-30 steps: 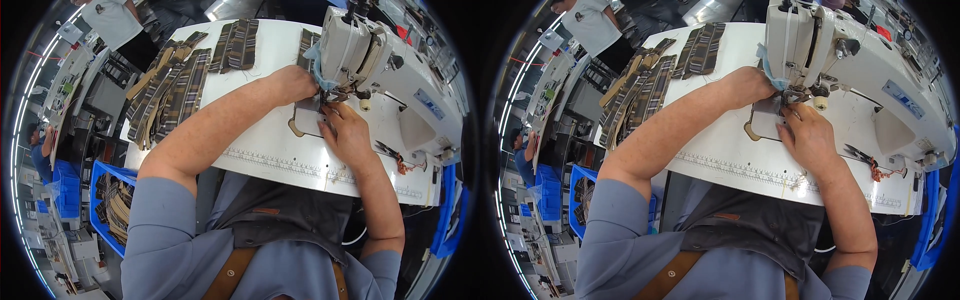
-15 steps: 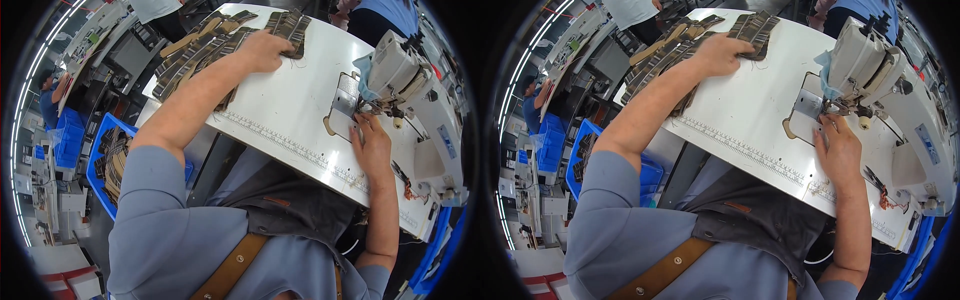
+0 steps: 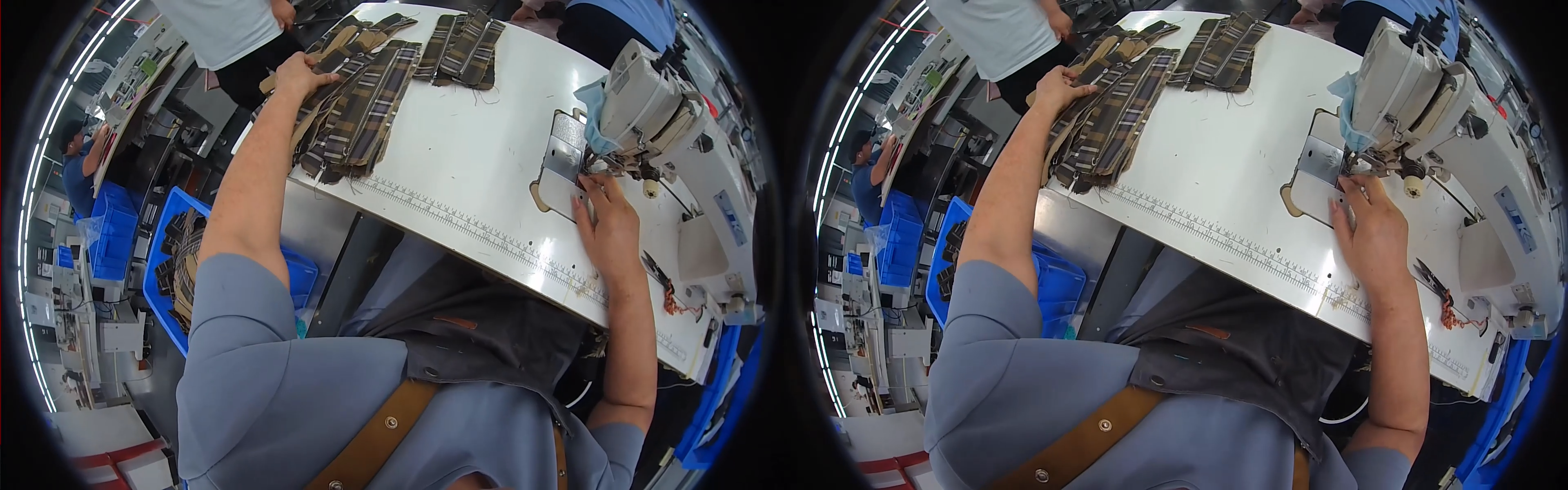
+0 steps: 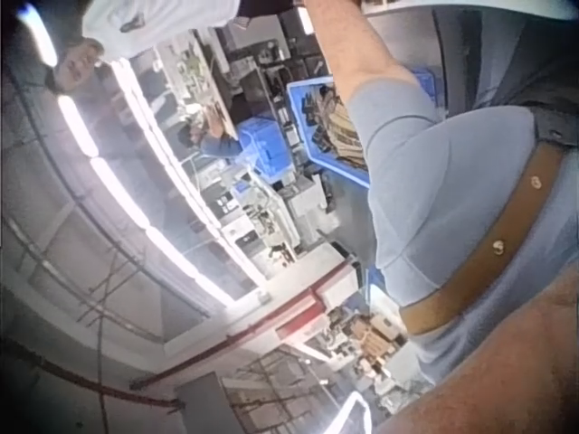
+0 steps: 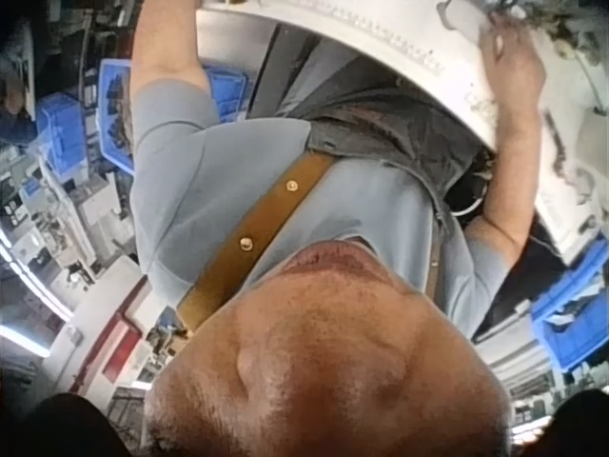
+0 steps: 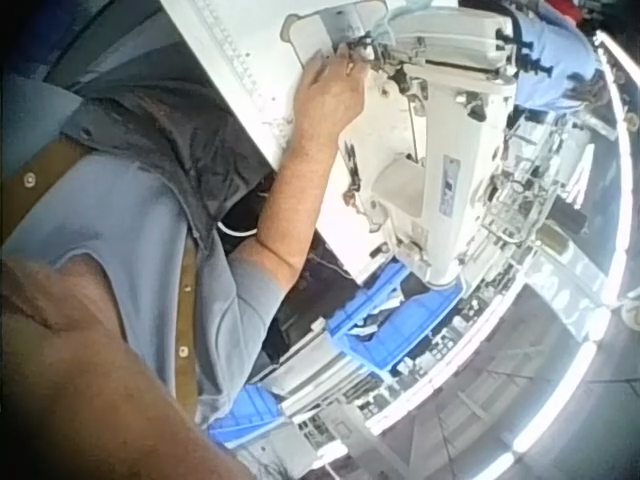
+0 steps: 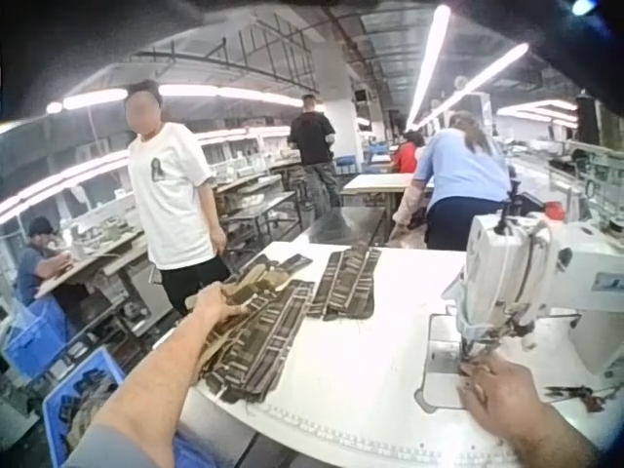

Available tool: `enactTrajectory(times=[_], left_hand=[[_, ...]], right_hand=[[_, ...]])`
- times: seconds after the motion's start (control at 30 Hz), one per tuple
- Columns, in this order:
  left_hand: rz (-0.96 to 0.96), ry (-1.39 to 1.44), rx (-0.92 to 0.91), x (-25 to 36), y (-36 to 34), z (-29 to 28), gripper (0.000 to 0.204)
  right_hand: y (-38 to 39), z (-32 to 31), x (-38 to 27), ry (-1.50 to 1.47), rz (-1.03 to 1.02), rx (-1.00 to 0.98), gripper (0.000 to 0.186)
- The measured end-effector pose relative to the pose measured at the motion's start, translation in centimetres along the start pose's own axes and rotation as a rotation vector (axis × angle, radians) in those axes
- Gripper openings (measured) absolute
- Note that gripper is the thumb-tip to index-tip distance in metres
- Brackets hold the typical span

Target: Sewing zippers onto plaid fabric strips using an industrial sewing machine.

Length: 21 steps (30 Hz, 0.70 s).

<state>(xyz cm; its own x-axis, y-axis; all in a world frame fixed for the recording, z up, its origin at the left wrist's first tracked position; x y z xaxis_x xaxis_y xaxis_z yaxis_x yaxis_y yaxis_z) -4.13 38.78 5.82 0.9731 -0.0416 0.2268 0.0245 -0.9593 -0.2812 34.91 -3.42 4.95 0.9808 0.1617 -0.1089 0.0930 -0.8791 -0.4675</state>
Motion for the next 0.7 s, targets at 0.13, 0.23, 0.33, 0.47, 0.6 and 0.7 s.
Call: enactTrajectory(times=[0.13,0.23,0.33,0.47,0.6,0.7], left_hand=[[0.065,0.003,-0.155,1.6,0.3,-1.6,0.060],[0.147,0.121,-0.120,1.6,0.3,-3.7,0.039],[0.265,0.685,-0.508,0.9,0.3,-7.8,0.025],[0.507,0.909,-0.729,10.9,12.8,-15.0,0.040],[0.655,0.906,-0.976,15.5,19.2,-16.4,0.053],[0.547,1.037,-1.191,19.2,24.6,-12.0,0.052]], right_hand=[[0.2,0.2,0.2,0.024,-0.024,0.012,0.030],[0.3,0.2,0.2,0.031,-0.051,0.038,0.029],[0.1,0.1,-0.1,0.015,-0.073,0.045,0.026],[0.9,0.5,1.0,-0.017,-0.120,0.082,0.022],[0.6,-0.2,0.1,-0.557,0.011,0.108,0.029],[0.4,-1.2,0.5,-1.005,0.077,0.084,0.044]])
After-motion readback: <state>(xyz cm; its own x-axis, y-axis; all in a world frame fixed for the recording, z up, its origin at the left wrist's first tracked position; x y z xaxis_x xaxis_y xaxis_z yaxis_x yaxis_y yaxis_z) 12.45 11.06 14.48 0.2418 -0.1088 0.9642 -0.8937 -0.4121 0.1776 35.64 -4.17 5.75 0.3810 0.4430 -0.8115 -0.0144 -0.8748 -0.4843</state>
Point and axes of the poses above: each hand's wrist, its own y-axis away from the middle knuckle, its own z-axis out of the palm, x = y × z, the point moved 1 cm from there along -y, towards the middle knuckle, and after that the axes turned 11 degrees about -z, right-handed, at the moved point
